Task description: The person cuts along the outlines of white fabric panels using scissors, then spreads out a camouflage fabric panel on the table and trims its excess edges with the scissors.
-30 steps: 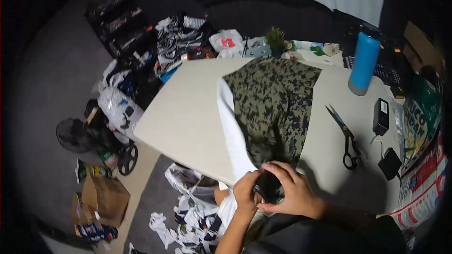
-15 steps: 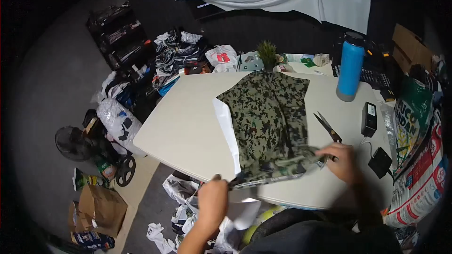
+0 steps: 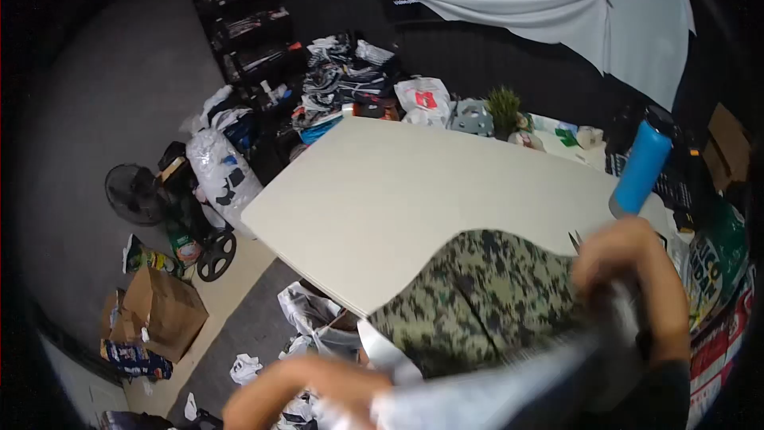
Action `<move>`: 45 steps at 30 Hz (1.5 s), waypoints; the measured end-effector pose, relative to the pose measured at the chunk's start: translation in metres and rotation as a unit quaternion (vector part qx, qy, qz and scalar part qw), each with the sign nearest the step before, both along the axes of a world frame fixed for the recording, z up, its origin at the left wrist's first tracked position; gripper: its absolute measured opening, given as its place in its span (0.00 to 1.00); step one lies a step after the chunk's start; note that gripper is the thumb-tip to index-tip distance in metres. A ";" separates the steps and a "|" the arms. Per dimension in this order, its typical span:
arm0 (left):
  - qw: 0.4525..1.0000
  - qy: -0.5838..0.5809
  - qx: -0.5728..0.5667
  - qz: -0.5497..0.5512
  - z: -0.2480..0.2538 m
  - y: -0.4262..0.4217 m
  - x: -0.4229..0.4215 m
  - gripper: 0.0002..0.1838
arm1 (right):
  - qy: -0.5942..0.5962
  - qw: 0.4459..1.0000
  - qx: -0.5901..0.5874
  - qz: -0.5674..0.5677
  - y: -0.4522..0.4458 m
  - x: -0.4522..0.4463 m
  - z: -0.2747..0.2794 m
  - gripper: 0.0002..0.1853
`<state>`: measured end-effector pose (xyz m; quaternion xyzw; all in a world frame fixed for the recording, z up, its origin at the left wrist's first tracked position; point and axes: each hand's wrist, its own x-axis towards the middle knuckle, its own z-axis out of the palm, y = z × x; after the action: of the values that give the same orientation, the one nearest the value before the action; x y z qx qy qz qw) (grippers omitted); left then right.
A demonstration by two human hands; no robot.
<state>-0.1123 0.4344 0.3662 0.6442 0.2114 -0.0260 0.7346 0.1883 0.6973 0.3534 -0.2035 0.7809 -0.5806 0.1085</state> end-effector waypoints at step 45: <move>0.632 0.256 0.635 0.363 -0.122 0.068 0.052 0.25 | -0.047 0.567 0.451 -0.688 -0.108 0.113 -0.114 0.22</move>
<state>-0.0601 0.5028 0.2446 0.7904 0.5718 0.2195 0.0108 0.3017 0.5895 0.2396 0.4981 0.8393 -0.0617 -0.2091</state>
